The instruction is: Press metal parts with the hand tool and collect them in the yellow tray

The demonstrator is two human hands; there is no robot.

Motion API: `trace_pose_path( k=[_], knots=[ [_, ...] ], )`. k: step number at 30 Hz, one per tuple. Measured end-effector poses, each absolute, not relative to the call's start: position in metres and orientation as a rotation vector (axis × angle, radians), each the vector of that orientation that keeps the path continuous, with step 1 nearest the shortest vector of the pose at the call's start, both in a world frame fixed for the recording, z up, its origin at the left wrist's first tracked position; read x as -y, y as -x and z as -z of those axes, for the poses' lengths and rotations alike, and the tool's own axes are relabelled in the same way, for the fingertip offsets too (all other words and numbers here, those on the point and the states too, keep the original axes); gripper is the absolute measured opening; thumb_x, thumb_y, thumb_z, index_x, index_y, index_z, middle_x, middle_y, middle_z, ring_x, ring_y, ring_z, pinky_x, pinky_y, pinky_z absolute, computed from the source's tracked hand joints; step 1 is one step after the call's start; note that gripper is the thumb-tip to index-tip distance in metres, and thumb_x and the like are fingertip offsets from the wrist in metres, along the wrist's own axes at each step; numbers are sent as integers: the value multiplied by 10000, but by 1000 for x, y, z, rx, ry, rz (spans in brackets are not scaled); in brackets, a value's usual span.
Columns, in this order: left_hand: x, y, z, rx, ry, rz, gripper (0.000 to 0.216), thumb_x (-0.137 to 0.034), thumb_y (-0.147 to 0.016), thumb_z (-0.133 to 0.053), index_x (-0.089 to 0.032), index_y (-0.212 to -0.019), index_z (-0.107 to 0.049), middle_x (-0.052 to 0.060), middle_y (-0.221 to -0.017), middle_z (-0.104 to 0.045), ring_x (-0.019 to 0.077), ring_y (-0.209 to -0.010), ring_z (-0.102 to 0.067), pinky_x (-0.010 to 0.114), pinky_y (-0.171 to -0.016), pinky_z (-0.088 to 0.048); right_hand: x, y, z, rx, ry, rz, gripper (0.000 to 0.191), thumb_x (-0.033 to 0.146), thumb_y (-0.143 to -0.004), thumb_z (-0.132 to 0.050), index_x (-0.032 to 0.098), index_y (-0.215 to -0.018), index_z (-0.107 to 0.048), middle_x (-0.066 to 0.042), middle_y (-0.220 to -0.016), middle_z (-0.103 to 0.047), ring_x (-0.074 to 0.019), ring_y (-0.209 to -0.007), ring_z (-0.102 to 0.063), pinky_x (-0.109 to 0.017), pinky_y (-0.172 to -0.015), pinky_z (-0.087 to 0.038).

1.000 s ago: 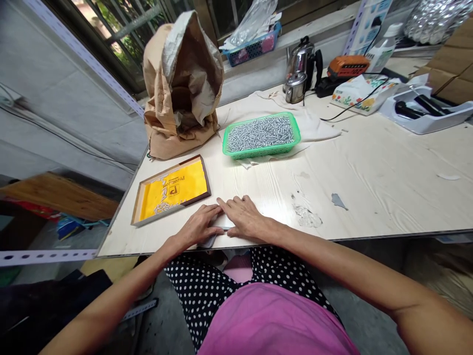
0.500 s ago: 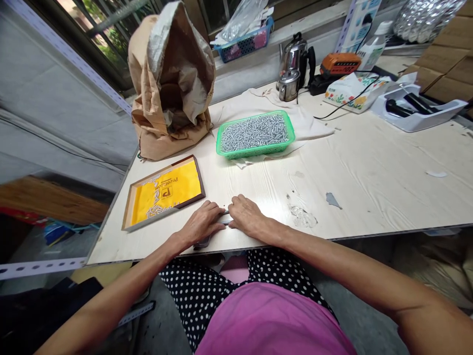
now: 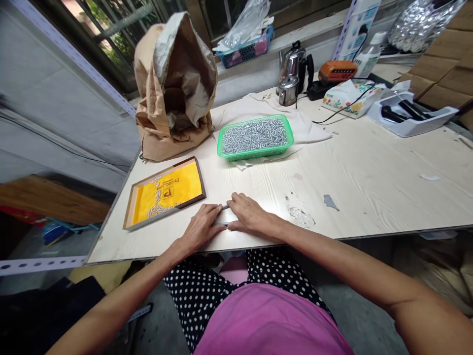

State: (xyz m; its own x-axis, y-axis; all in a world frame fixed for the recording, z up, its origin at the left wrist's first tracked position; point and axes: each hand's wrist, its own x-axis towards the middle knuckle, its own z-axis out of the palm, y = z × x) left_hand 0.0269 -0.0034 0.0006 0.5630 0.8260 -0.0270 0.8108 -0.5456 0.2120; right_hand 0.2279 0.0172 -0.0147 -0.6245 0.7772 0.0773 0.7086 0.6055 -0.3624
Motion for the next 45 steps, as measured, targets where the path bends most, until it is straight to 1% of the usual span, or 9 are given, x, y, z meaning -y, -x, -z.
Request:
trace_pose_path(
  k=[2,8,17,20,27,31,34,39,45],
  knots=[
    [20,-28,6,-1402,-2612,-263,489,-288,-868,-649,-125,-1298,-483,172,-1337,-530,296,-1241,-487,480,-1017,-455,-24,-235,14,2633,1193,-441,600,564,-754,-708,127,-1149,-600,-148,-1092,-576,-270,-952,-515,-361,-772,-408],
    [63,-42,26,-1270,-2609,-415,463,-278,-931,-548,-172,-1368,-437,140,-1459,-456,301,-1416,-319,530,-1106,-385,-38,-227,16,2616,1259,-357,206,330,-909,-576,167,-1005,-656,-103,-989,-628,-249,-950,-505,-335,-756,-355],
    [67,-42,28,-1224,-2450,-488,266,-283,-963,-483,-182,-1183,-594,102,-1346,-580,258,-1358,-422,529,-1140,-322,-63,-191,1,2667,1328,-164,105,229,-887,-591,171,-940,-660,-102,-997,-638,-250,-941,-489,-350,-731,-309],
    [67,-42,32,-1229,-2415,-466,279,-288,-954,-491,-165,-1180,-599,118,-1260,-630,264,-1260,-521,486,-1084,-405,-43,-159,-12,2797,949,-151,130,247,-891,-594,218,-979,-685,-84,-1018,-616,-246,-961,-465,-345,-713,-309],
    [72,-41,48,-1310,-2397,-403,300,-267,-912,-541,-146,-1172,-628,130,-1143,-688,296,-1074,-637,427,-959,-504,-23,-95,6,2982,315,-140,154,233,-880,-605,195,-753,-683,-71,-908,-608,-229,-930,-441,-349,-702,-321],
    [82,-42,39,-1187,-2506,-449,231,-317,-937,-513,-163,-1002,-672,94,-926,-721,240,-873,-676,355,-792,-552,-29,-82,13,2847,377,-307,110,197,-893,-563,166,-834,-650,-64,-890,-637,-209,-910,-494,-343,-741,-373],
    [77,-24,21,-1032,-2658,-597,224,-239,-959,-453,-174,-1021,-658,81,-936,-706,201,-908,-649,331,-817,-532,-42,-94,-6,2564,544,-509,110,159,-902,-505,175,-928,-611,-52,-910,-644,-175,-868,-539,-317,-764,-417],
    [5,74,-14,-1926,-2352,-791,263,-221,-969,-408,-184,-979,-668,94,-938,-677,215,-910,-600,376,-824,-502,-108,-172,-59,2027,925,-363,157,233,-914,-456,208,-966,-602,-58,-891,-651,-193,-782,-597,-346,-727,-472],
    [-86,169,-22,-2462,-1922,-306,299,-216,-959,-388,-87,-1014,-653,145,-1052,-620,245,-1039,-545,356,-887,-424,-174,-270,-82,1935,1238,106,307,428,-938,-419,224,-998,-641,-132,-941,-629,-298,-765,-594,-458,-701,-453]
  ],
)
